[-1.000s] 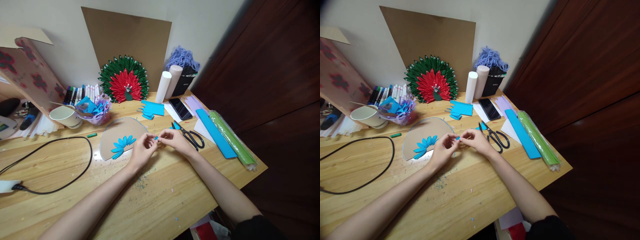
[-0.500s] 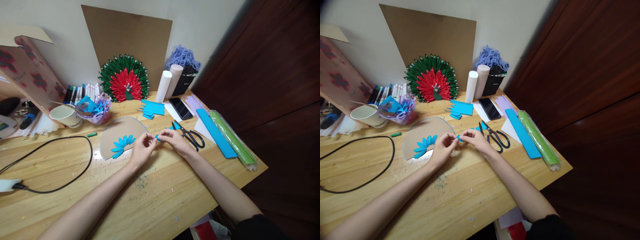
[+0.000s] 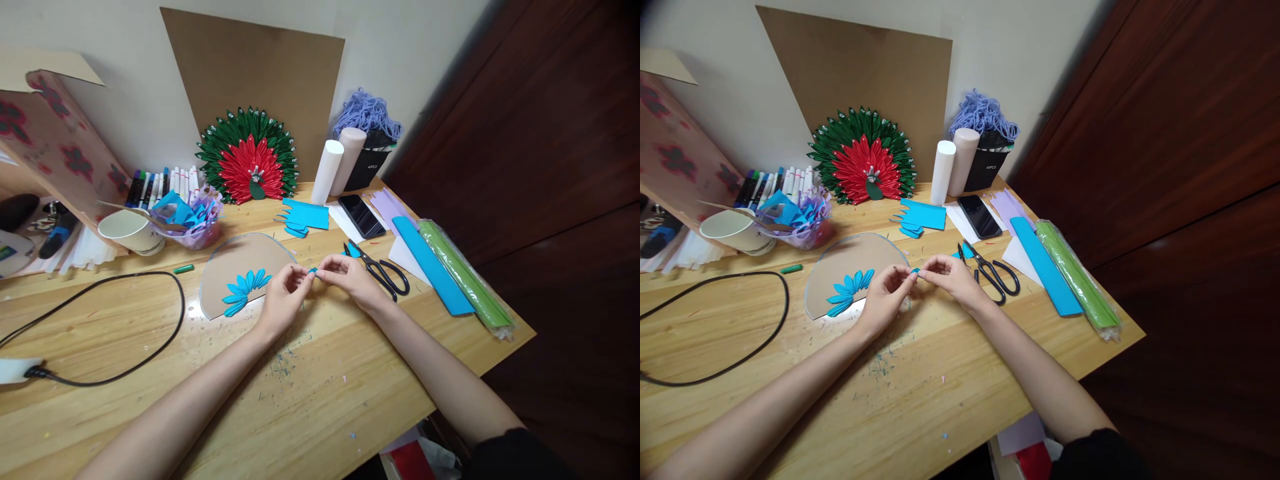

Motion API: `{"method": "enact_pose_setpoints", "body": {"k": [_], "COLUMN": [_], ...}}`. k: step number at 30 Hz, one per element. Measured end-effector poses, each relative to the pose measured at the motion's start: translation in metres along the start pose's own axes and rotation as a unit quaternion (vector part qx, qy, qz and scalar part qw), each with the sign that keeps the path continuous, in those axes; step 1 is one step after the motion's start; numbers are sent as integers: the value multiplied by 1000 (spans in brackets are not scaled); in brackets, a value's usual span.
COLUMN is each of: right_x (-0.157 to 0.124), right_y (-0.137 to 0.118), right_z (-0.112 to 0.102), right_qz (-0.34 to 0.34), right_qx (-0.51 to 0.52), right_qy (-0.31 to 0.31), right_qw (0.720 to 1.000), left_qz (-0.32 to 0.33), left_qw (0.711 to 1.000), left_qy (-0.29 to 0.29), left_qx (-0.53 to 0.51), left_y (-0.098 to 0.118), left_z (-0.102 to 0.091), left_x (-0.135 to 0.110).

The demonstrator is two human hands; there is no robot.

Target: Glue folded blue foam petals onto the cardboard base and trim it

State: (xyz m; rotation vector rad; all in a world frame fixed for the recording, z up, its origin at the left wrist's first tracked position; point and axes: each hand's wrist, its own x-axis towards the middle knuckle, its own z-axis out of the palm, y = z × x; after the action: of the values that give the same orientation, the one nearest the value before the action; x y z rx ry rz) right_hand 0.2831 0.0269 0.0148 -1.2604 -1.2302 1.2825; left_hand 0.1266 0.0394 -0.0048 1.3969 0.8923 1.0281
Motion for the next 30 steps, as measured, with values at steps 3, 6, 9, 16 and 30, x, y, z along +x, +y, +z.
{"method": "enact_pose_setpoints", "body": {"k": [3,6,9,16,30], "right_x": [-4,-9,-11,-10,-9], "right_y": [-5,-13,-19,-18,-16], "right_z": [-1,-6,-11,-17,-20], "right_qz": [-54,-174,-285,-354,-341], "right_qx": [-73,-208,-328,-421,-441], "right_qy": [-3,10,15,-15,-47], "right_qw": [996,962,901,835,829], "left_qz": [1,-7,-20,-44,35], "left_qw": [1000,1000,999,998,998], "left_qy": [5,2,3,10,20], "left_qx": [1,-12,-30,-39,37], "left_y": [0,0,1,3,2], "left_z": [0,0,1,2,-2], "left_x": [0,0,0,-2,-2]}}
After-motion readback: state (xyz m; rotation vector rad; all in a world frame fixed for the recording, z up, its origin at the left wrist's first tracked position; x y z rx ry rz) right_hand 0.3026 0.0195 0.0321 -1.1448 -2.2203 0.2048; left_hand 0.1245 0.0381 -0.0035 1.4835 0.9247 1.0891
